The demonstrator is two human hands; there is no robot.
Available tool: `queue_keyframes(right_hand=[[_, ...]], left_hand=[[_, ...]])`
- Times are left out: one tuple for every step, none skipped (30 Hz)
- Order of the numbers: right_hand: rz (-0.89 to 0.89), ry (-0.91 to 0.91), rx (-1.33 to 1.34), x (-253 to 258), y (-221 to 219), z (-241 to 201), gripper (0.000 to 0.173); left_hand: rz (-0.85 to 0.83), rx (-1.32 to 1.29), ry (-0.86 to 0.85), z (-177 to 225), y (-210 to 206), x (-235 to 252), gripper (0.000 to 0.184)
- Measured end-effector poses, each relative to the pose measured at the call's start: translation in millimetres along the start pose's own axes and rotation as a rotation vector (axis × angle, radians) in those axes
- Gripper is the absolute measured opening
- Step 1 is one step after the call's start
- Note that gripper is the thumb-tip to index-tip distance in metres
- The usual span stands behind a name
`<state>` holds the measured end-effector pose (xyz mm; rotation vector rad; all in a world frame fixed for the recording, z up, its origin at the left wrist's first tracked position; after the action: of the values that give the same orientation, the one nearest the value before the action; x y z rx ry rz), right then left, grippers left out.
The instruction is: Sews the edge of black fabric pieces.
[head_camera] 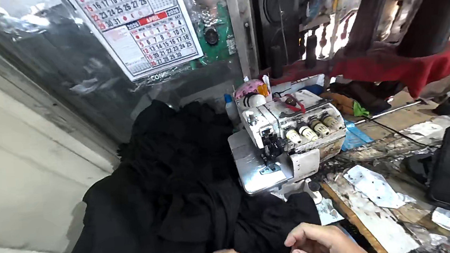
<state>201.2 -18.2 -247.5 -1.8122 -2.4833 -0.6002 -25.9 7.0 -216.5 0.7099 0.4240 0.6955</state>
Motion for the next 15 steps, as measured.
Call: queue_keyframes(right_hand=[[-0.001,-0.003,-0.015,0,2,-2,0.019],[0.005,-0.005,-0.022,1,4,-4,0.019],[0.006,-0.005,-0.025,2,3,-8,0.018],[0.001,0.002,-0.023,4,-1,-12,0.018],[-0.012,0.017,-0.022,6,-6,-18,0.018],[-0.027,0.037,-0.026,8,-11,-24,0.018],[-0.040,0.050,-0.036,9,-15,-29,0.018],[-0.042,0.049,-0.048,6,-17,-33,0.019],[-0.029,0.031,-0.056,2,-15,-36,0.019],[0.005,-0.001,-0.054,-2,-10,-36,0.020],[0.039,-0.036,-0.042,-7,-4,-31,0.020],[0.069,-0.062,-0.021,-11,0,-24,0.019],[0.080,-0.069,-0.004,-10,2,-15,0.018],[0.099,-0.067,0.011,-5,3,-9,0.018],[0.121,-0.065,0.041,3,2,-7,0.019]], left_hand=[[0.099,-0.028,0.009,5,15,2,0.022],[0.220,-0.016,0.021,9,31,7,0.021],[0.351,0.030,0.041,13,45,16,0.022],[0.467,0.107,0.085,18,55,28,0.027],[0.542,0.226,0.147,18,59,45,0.031],[0.546,0.352,0.220,8,57,65,0.037],[0.549,0.491,0.259,-7,53,83,0.038],[0.571,0.573,0.264,-19,52,91,0.032],[0.619,0.606,0.233,-23,54,90,0.026],[0.666,0.594,0.174,-19,61,82,0.023],[0.692,0.553,0.113,-13,66,71,0.022],[0.700,0.478,0.062,-7,70,59,0.023],[0.707,0.381,0.018,-2,73,48,0.024],[0.711,0.299,-0.017,2,75,41,0.024],[0.719,0.247,-0.045,7,75,36,0.023]])
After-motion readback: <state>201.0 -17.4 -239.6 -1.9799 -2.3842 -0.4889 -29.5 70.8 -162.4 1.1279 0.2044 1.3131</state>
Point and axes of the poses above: each hand's wrist, its own x-axis towards the middle knuckle, its own y-axis out of the back of the hand, z = x × y, the point moved 9 cm from there along x, towards the middle knuckle, and after that the axes turned 3 degrees about -x, right-handed, at the moved point
